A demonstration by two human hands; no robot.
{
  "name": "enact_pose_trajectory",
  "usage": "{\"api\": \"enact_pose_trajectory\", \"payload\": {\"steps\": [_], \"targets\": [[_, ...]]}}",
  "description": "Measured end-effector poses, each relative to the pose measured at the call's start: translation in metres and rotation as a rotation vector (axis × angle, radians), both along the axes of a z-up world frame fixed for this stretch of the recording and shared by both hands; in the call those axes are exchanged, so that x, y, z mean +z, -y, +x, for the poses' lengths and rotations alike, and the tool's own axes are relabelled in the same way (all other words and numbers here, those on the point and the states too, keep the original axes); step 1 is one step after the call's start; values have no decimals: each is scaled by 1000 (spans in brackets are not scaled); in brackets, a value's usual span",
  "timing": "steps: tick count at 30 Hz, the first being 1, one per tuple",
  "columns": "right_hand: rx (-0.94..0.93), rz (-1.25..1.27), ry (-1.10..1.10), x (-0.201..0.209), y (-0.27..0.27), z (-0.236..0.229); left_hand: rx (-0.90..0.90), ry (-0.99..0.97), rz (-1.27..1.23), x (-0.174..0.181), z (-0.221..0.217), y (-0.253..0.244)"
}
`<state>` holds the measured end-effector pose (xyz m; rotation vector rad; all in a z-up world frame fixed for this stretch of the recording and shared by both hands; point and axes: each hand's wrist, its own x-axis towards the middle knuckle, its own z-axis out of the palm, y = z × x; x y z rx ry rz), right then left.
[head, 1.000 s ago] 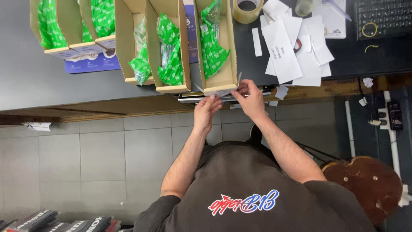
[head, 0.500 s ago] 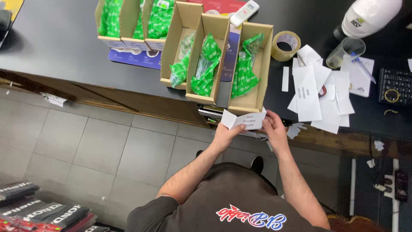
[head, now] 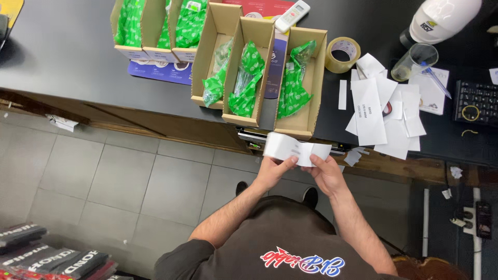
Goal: The person arranges green-wrapped items into cardboard boxes on a counter. They then cut printed labels with scissors and affix them to the boxes using clear tape.
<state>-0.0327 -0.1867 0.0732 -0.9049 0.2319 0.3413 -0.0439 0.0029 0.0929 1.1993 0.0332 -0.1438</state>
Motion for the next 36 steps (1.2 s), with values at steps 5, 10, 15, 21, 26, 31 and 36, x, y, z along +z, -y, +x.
{"api": "enact_pose_trajectory", "payload": {"steps": [5, 10, 15, 21, 26, 31, 36], "targets": [[0, 4, 43, 7, 1, 0, -90, 16, 56, 25, -2, -8], [18, -27, 121, 15, 16, 19, -114, 46, 111, 0, -4, -9], [-410, -1435, 544, 68, 63, 56, -51, 39, 102, 24, -8, -15], [-56, -1835, 582, 20, 82, 74, -47, 10, 129, -6, -13, -15], [59, -1852, 569, 18, 41, 69, -48, 9, 117, 10, -13, -13], [8, -1796, 628, 25, 45, 86, -66, 8, 129, 17, -17, -12], [-386, -1974, 539, 6, 114, 128, -76, -8, 105, 14, -21, -15]]}}
